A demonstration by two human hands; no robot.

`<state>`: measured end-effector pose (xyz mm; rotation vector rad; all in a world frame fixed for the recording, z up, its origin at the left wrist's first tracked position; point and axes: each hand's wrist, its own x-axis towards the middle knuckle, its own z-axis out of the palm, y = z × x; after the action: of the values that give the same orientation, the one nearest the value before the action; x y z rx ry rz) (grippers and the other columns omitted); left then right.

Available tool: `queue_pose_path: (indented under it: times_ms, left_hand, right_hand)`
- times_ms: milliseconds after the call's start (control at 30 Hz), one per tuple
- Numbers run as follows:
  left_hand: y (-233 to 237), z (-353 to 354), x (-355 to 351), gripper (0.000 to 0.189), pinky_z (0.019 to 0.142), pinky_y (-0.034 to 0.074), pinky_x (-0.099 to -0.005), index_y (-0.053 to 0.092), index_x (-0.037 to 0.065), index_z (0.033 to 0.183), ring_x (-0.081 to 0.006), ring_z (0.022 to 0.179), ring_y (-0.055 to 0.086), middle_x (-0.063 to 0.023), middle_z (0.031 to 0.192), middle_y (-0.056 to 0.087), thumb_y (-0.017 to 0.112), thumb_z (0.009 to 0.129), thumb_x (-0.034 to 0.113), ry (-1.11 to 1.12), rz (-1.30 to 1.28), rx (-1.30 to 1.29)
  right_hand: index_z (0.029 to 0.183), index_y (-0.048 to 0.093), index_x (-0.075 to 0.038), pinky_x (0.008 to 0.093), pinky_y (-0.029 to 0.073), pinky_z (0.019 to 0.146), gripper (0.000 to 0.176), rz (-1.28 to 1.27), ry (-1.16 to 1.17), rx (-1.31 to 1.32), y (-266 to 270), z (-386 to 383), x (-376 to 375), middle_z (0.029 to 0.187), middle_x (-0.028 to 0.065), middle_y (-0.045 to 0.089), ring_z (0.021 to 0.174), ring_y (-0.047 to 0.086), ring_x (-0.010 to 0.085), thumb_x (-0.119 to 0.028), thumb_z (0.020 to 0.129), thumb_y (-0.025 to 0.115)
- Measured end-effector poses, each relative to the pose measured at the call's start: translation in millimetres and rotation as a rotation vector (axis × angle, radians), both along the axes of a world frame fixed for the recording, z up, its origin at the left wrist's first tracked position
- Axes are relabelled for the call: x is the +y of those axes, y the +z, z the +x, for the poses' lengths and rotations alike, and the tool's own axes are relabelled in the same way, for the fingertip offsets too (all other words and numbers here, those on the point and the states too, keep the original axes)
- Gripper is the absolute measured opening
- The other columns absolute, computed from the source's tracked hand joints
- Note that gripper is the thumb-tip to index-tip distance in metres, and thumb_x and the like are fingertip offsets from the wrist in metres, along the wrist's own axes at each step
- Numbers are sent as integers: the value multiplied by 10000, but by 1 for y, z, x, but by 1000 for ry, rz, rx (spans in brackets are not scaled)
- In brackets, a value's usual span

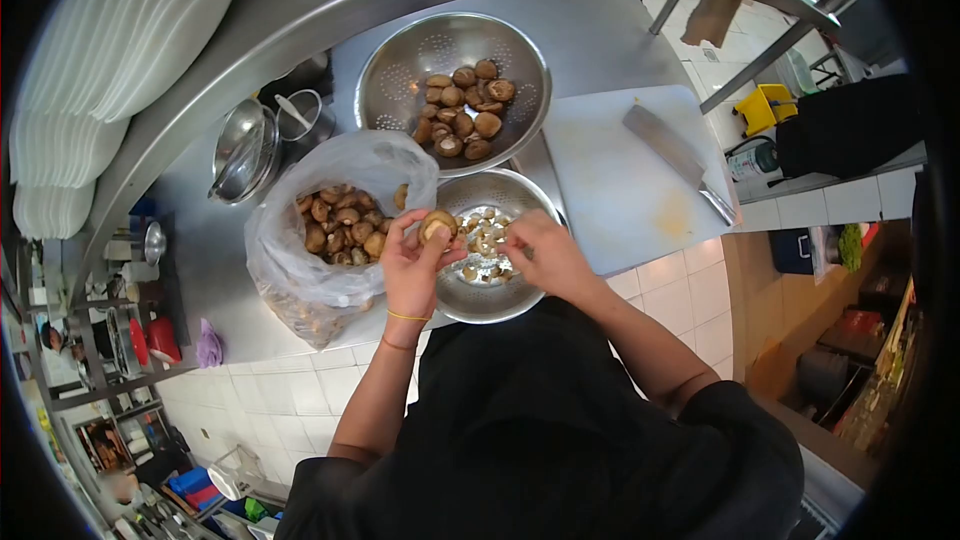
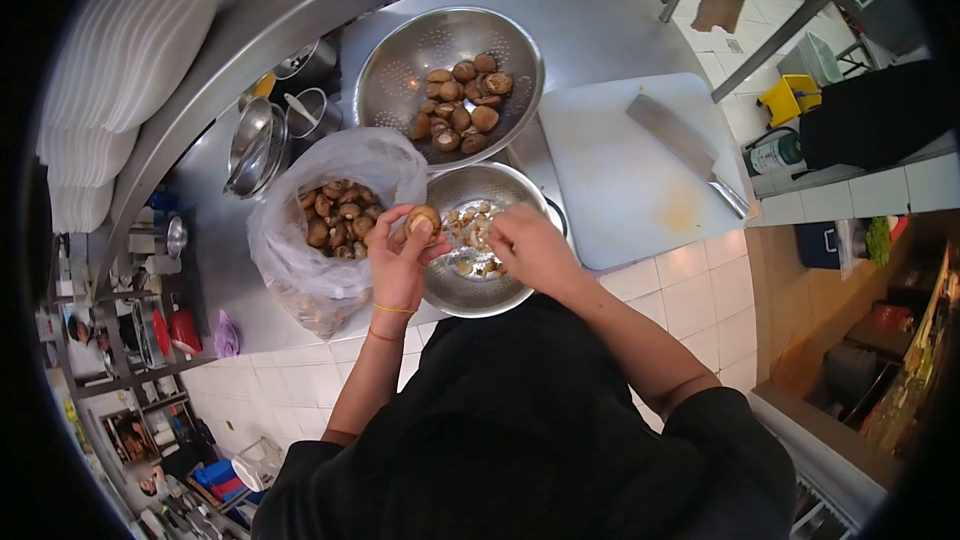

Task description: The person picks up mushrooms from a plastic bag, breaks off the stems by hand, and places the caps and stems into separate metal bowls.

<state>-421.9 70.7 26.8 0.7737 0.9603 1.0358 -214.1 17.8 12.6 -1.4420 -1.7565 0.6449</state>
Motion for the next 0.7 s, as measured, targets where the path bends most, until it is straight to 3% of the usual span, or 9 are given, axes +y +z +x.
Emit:
queue_pose_path:
  times_ms: [33,100,133,200,233,300,333,467,700]
  left_hand:
    - [-1,0,0,289,718,625,-361,486,-16,1232,-228,846,694,-154,1048,664,585,970,54,-35,25,61]
    - [-4,0,-1,291,710,625,-344,484,-24,1240,-218,852,695,-153,1055,662,578,972,40,-79,53,118]
    - [-6,1,-1,299,709,625,-340,480,-28,1248,-214,840,695,-152,1047,664,575,973,41,-86,57,162]
    - [-11,1,0,307,707,625,-335,477,-32,1256,-210,828,695,-151,1039,667,573,974,42,-101,64,205]
    - [-14,1,0,303,699,614,-317,475,-36,1259,-203,824,696,-150,1027,669,560,980,44,-115,115,247]
    - [-24,0,0,300,691,604,-298,473,-40,1262,-195,819,698,-150,1014,671,547,985,47,-138,165,287]
    - [-31,-2,0,290,695,598,-301,466,-47,1260,-189,794,687,-149,1022,660,530,995,52,-168,234,382]
    - [-41,-15,-1,270,690,571,-289,446,-55,1262,-171,753,666,-141,1032,639,478,1009,37,-254,260,525]
    - [-45,-27,-7,271,683,560,-282,439,-49,1267,-164,755,663,-136,1027,634,445,1004,11,-243,272,490]
  right_hand:
    - [916,639,-12,385,492,660,89,-2,-11,-6,5,9,-2,767,146,601,712,594,315,-63,853,676]
    - [932,631,-16,457,502,753,104,-88,-355,102,13,31,-2,849,189,648,823,616,401,-17,830,615]
    - [932,631,-16,457,502,753,104,-85,-363,100,7,48,-3,849,189,648,823,616,401,-17,830,615]
    - [996,633,-1,465,505,792,184,-370,-324,-14,-18,78,-6,908,223,669,899,625,426,-2,814,603]
    - [996,633,-1,465,505,792,184,-368,-333,-13,-28,77,-6,908,223,669,899,625,426,-2,814,603]
    - [991,632,21,474,508,810,183,-388,-88,-59,-49,68,-8,938,252,659,943,621,432,-14,813,608]
    - [1063,591,33,475,527,809,263,-276,-29,-157,-58,58,-9,1010,261,641,952,629,423,-49,814,615]
    - [1187,458,11,474,560,789,394,-411,-223,-325,-72,26,1,1123,252,592,959,651,409,-119,844,603]
    - [1170,442,58,432,581,726,386,-539,-326,-438,-55,15,13,1023,254,650,914,694,376,-117,857,584]
